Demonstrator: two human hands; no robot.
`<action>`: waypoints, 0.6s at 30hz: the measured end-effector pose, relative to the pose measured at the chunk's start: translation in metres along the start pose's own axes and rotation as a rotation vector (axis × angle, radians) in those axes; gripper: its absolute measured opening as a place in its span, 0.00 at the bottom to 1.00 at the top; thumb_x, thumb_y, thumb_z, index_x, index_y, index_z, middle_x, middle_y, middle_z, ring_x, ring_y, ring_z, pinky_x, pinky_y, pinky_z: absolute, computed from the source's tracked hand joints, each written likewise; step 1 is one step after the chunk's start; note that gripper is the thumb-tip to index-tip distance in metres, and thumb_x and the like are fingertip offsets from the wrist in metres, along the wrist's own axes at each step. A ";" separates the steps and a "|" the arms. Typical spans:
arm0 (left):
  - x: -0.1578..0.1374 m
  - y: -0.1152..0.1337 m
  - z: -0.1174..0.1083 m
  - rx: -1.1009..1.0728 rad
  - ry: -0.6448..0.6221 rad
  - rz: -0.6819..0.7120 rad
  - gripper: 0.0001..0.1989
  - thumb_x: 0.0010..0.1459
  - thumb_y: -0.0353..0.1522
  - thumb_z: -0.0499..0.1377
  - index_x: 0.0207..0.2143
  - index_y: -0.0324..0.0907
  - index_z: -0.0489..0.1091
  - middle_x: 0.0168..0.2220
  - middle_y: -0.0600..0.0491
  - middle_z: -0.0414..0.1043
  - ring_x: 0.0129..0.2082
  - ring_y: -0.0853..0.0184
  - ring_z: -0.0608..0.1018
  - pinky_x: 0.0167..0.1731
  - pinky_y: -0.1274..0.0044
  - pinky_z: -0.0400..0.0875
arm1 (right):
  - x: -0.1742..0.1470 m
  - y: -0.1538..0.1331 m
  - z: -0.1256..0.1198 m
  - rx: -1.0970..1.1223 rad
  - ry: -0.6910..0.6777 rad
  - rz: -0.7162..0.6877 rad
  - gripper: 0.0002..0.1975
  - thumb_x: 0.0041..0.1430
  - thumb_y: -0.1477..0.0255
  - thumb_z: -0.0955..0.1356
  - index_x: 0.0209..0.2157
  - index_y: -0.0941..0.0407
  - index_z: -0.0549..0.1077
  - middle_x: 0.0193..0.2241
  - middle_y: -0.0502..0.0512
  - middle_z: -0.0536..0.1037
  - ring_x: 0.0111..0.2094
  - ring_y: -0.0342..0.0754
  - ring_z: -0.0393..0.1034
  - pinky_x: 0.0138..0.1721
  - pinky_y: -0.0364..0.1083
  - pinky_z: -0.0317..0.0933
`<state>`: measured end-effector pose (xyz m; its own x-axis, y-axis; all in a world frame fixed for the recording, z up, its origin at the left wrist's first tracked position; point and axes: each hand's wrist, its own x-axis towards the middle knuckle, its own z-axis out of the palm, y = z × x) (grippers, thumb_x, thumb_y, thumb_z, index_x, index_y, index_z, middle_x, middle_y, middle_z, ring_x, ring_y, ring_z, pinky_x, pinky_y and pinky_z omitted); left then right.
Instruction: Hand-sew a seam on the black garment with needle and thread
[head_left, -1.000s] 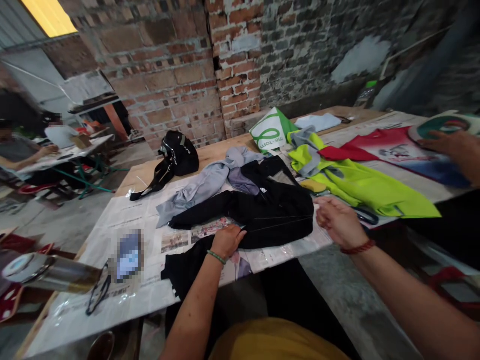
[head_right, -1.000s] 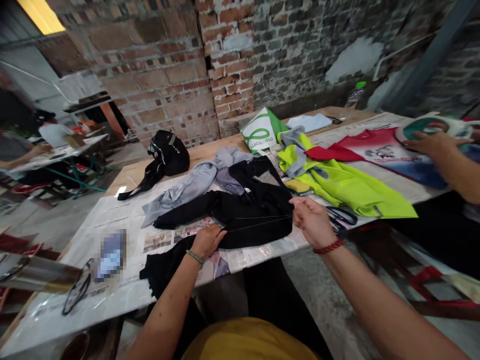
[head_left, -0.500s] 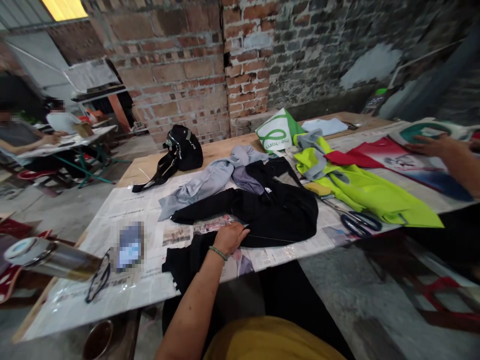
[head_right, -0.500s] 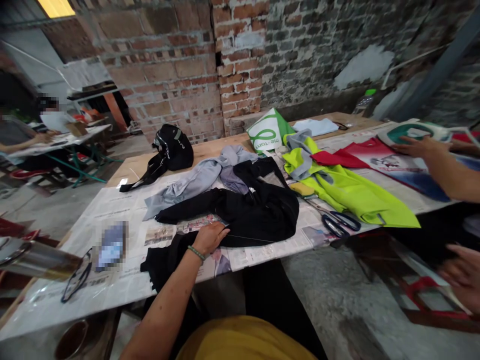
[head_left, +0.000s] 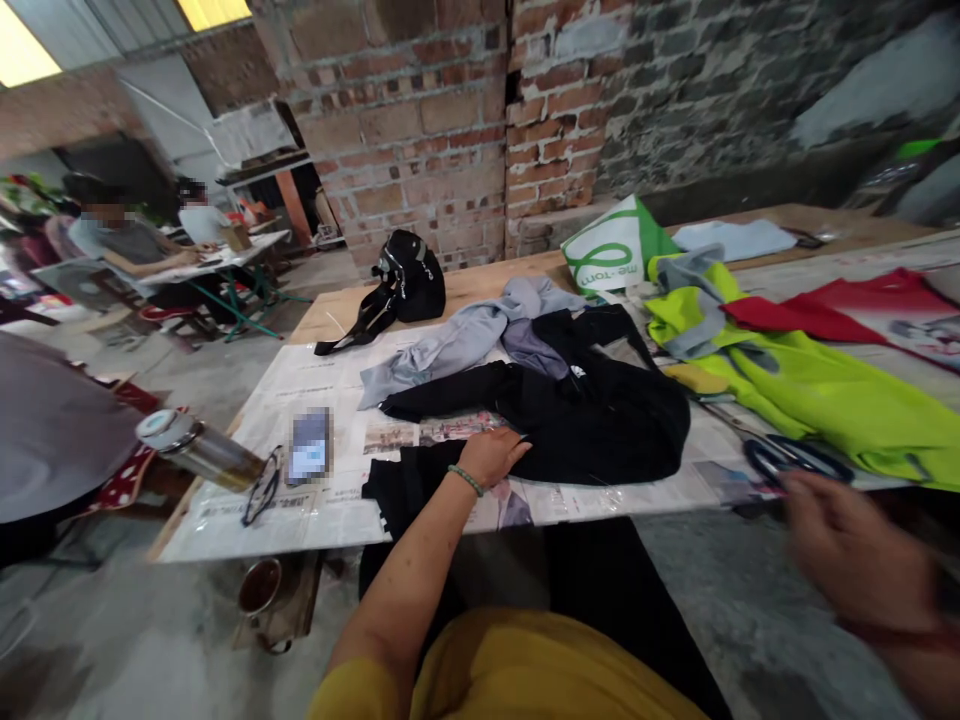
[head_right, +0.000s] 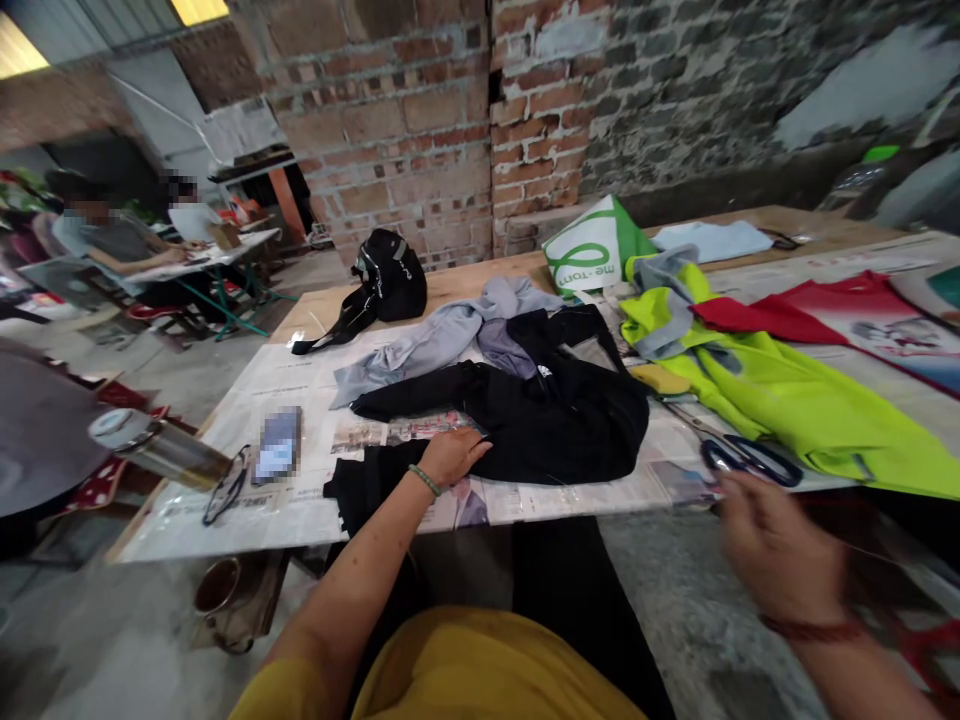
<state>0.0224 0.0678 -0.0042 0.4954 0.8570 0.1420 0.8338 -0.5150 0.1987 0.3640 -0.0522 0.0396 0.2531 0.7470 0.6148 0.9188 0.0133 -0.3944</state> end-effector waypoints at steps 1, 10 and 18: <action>0.001 0.001 -0.002 -0.009 -0.007 -0.013 0.22 0.64 0.43 0.42 0.36 0.39 0.71 0.36 0.47 0.73 0.36 0.65 0.75 0.36 0.75 0.67 | 0.005 -0.015 0.028 0.040 -0.024 -0.099 0.15 0.58 0.61 0.60 0.33 0.54 0.73 0.31 0.61 0.77 0.30 0.52 0.73 0.29 0.47 0.65; -0.077 -0.024 -0.035 0.134 -0.002 -0.054 0.38 0.50 0.48 0.58 0.61 0.49 0.52 0.61 0.45 0.54 0.55 0.51 0.63 0.52 0.58 0.57 | 0.031 -0.072 0.161 0.175 -0.296 -0.421 0.16 0.61 0.67 0.57 0.35 0.58 0.73 0.35 0.60 0.78 0.34 0.50 0.73 0.36 0.47 0.65; -0.142 -0.055 -0.055 0.100 -0.108 -0.301 0.27 0.51 0.27 0.55 0.55 0.45 0.62 0.53 0.47 0.66 0.51 0.58 0.68 0.51 0.66 0.61 | 0.035 -0.047 0.158 0.088 -0.397 -0.332 0.16 0.59 0.65 0.58 0.38 0.59 0.72 0.28 0.58 0.77 0.22 0.47 0.68 0.23 0.43 0.53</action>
<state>-0.1068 -0.0267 0.0179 0.2418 0.9703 -0.0128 0.9638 -0.2386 0.1191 0.2820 0.0779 -0.0283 -0.1977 0.8872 0.4169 0.8967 0.3355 -0.2888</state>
